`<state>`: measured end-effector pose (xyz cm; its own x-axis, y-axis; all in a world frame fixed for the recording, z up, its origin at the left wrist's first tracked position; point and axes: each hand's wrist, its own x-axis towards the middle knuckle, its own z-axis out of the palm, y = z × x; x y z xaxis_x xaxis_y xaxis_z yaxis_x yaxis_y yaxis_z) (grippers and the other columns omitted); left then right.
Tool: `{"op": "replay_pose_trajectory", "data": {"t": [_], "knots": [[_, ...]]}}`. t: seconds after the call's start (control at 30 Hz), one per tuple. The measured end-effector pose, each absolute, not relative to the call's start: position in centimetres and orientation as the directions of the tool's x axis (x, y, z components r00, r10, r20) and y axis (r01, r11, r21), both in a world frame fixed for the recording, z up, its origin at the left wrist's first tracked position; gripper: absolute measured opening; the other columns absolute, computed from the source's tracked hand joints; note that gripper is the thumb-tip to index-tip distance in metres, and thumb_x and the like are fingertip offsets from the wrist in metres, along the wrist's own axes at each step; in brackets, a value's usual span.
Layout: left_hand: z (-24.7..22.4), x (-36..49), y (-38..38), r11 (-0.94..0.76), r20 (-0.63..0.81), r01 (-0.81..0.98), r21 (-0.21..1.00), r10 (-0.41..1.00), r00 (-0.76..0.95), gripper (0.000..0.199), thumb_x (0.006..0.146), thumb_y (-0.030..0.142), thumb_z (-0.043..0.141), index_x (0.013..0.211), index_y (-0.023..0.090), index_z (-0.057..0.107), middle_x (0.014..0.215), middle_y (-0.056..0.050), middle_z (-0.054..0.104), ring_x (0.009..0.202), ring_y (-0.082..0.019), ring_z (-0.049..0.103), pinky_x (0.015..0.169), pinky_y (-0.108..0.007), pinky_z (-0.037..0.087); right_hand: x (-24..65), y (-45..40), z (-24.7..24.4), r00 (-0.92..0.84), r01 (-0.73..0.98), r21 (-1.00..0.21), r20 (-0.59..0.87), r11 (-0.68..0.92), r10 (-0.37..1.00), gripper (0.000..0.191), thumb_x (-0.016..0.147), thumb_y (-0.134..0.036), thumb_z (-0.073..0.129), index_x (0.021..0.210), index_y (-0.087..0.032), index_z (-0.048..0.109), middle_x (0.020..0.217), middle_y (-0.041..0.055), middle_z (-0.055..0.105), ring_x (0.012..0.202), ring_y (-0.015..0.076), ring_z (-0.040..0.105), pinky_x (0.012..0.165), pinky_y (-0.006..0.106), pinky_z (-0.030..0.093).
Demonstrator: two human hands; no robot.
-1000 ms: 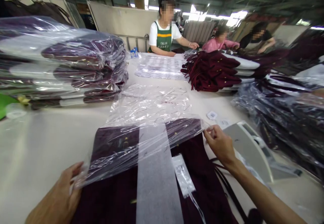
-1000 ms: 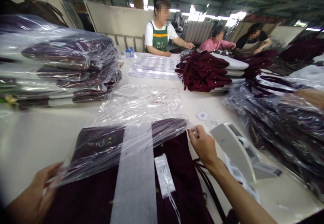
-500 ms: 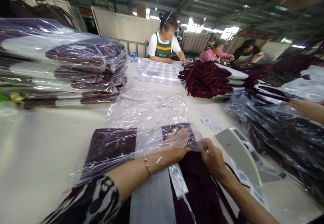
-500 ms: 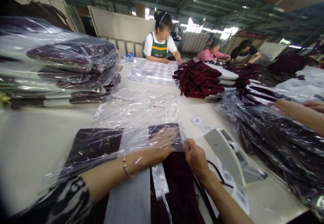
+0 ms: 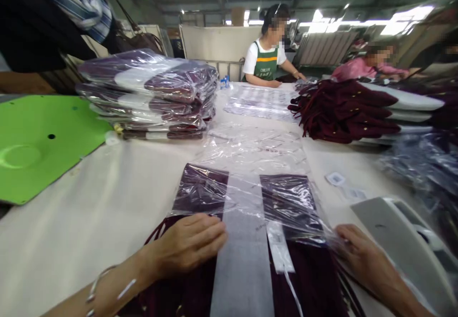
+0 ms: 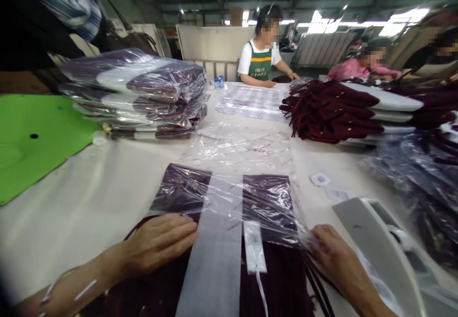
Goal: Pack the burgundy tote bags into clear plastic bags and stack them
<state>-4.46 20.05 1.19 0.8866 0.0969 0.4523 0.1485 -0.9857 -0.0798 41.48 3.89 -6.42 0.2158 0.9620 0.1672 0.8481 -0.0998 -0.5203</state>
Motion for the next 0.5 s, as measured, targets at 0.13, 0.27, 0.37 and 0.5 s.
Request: {"op": "replay_pose_trajectory", "data": {"t": [0.13, 0.27, 0.37, 0.5], "knots": [[-0.6, -10.9, 21.4, -0.634, 0.452, 0.759, 0.149, 0.726, 0.518, 0.025, 0.094, 0.024, 0.055, 0.117, 0.023, 0.064, 0.117, -0.008, 0.07, 0.112, -0.025, 0.062, 0.099, -0.04, 0.048, 38.7, 3.3, -7.0, 0.201, 0.786, -0.61, 0.104, -0.097, 0.974, 0.023, 0.088, -0.045, 0.055, 0.085, -0.026, 0.068, 0.084, 0.0047, 0.073, 0.076, 0.0203, 0.071, 0.066, 0.023, 0.056], [-2.6, -12.0, 22.5, -0.173, 0.09, 0.785, 0.595, 0.985, 0.149, 0.024, 0.093, 0.04, 0.043, 0.085, 0.022, 0.056, 0.081, 0.0, 0.063, 0.079, -0.02, 0.062, 0.077, -0.031, 0.051, 37.5, 2.7, -6.9, 0.347, 0.687, -0.682, 0.002, -0.252, 0.938, 0.025, 0.081, -0.052, 0.059, 0.075, -0.028, 0.062, 0.068, 0.0023, 0.07, 0.059, 0.0212, 0.067, 0.055, 0.025, 0.053], [-2.9, -13.1, 20.6, -0.016, -0.017, 0.71, 0.704, 0.999, 0.039, 0.031, 0.091, 0.052, 0.04, 0.082, 0.024, 0.051, 0.073, 0.002, 0.058, 0.074, -0.02, 0.059, 0.072, -0.03, 0.049, 36.9, 1.5, -5.9, 0.32, 0.574, -0.759, -0.137, -0.307, 0.937, 0.035, 0.072, -0.061, 0.064, 0.062, -0.029, 0.057, 0.056, 0.0034, 0.064, 0.056, 0.0255, 0.066, 0.055, 0.03, 0.055], [-3.3, -16.2, 14.8, -0.022, -0.138, 0.733, 0.679, 0.978, 0.157, 0.046, 0.091, 0.065, 0.036, 0.075, 0.025, 0.051, 0.069, 0.002, 0.059, 0.07, -0.02, 0.058, 0.068, -0.027, 0.049, 35.7, -2.1, -4.7, 0.297, 0.494, -0.745, -0.339, -0.447, 0.893, 0.034, 0.066, -0.066, 0.064, 0.058, -0.034, 0.062, 0.047, 0.0045, 0.056, 0.054, 0.0289, 0.066, 0.053, 0.034, 0.053]]}}
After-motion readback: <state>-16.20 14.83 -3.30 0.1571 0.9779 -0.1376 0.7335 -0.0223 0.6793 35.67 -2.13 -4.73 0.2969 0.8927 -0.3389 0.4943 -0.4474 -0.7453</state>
